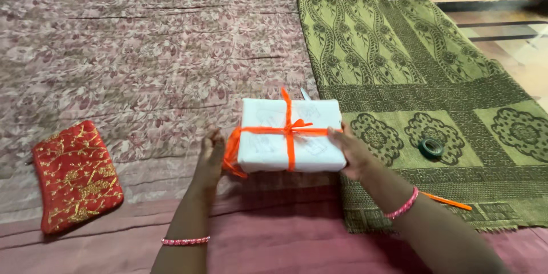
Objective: The person wraps a rectangular box with white paper, secures it with an orange ribbon, and ties a bow. They then use an orange pen to write on the side of the wrapped package.
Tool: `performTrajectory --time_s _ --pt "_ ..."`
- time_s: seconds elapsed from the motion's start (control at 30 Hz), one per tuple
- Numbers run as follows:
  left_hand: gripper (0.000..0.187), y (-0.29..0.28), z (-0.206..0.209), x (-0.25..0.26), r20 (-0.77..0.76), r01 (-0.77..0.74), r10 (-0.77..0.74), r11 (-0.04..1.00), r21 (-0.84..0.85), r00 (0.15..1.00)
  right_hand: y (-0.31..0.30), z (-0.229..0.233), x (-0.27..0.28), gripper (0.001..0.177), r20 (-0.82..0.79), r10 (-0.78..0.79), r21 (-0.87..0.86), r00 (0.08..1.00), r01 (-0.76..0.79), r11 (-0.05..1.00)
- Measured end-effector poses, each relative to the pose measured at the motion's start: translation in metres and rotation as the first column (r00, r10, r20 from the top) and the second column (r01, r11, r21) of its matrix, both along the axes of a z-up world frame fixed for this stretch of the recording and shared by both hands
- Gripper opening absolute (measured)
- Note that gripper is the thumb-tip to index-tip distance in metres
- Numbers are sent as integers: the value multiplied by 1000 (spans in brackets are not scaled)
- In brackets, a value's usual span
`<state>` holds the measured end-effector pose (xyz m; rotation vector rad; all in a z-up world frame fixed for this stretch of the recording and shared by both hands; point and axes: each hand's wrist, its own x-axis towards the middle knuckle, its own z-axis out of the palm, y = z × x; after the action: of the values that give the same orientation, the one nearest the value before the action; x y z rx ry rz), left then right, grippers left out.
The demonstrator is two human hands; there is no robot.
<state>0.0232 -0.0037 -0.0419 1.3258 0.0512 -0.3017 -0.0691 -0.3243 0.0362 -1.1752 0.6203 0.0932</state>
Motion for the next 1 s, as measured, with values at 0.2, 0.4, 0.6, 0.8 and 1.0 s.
performTrajectory --time_s 0.2,0.4,0.6,0.8,1.0 --pt "65 -19 0 -13 78 168 -215 903 396 973 -3 -33 -31 72 -1 261 -115 965 -259 959" --pt "69 -21 1 -18 218 152 -237 926 347 947 -92 -8 -58 56 -518 410 -831 751 -556 -33" --pt "80 -22 7 -24 246 47 -183 879 474 952 -159 -7 -105 28 -885 -35 -414 464 -821 -394" --pt "77 -23 17 -29 191 36 -195 786 618 962 -177 -20 -116 20 -871 17 -456 492 -793 -404" --pt "75 -22 -4 -17 154 67 -212 769 636 965 -158 4 -85 29 -357 374 -834 856 -472 285"
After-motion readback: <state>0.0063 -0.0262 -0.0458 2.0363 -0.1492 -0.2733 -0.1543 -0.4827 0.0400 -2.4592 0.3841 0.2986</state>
